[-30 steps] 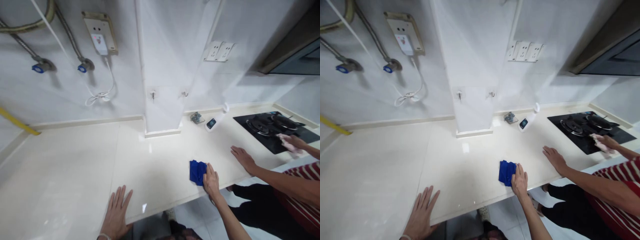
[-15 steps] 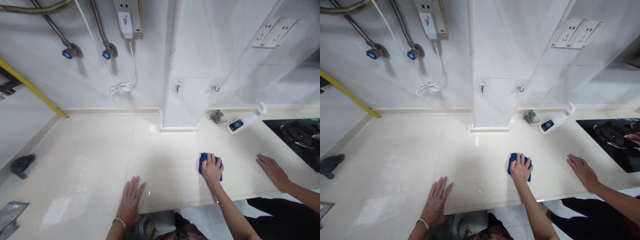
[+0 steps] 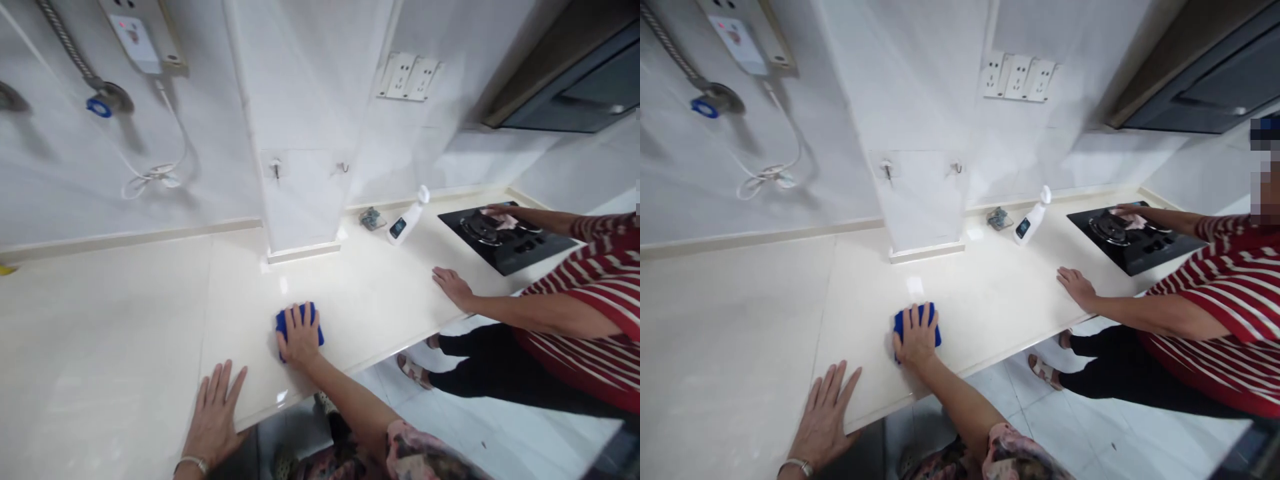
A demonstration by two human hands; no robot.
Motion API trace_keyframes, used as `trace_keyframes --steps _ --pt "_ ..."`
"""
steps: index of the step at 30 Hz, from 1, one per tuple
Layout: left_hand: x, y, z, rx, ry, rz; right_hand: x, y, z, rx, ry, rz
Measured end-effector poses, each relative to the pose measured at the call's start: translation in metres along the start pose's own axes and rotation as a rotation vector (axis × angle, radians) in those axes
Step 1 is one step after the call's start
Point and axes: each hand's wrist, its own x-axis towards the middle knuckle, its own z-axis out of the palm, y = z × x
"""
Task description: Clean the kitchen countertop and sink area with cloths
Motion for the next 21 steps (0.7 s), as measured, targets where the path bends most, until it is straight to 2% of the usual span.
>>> trace_keyframes --steps 2,5,8,11,15,21 --pt "0.002 0.001 0.0 0.005 0.024 0.018 -0.02 -0.006 -0.004 0.045 -0.015 -0.112" --pt "0.004 0.002 0.001 0.018 0.049 0.024 -0.045 0.003 -0.013 0.106 -0.028 -0.197" --pt "0.003 0.0 0.002 0.026 0.062 0.039 -0.063 0.023 -0.019 0.15 -0.024 -0.199" --pt "0.003 -0.003 0.005 0.042 0.065 0.046 -0.078 0.05 -0.018 0.156 0.013 -0.135" --pt "0.004 -0.004 0.009 0.027 0.072 0.038 -0.093 0.101 -0.023 0.086 0.085 0.013" --pt "0.001 -0.001 0.006 0.048 0.064 0.021 -0.117 0.222 -0.063 -0.054 0.226 0.352"
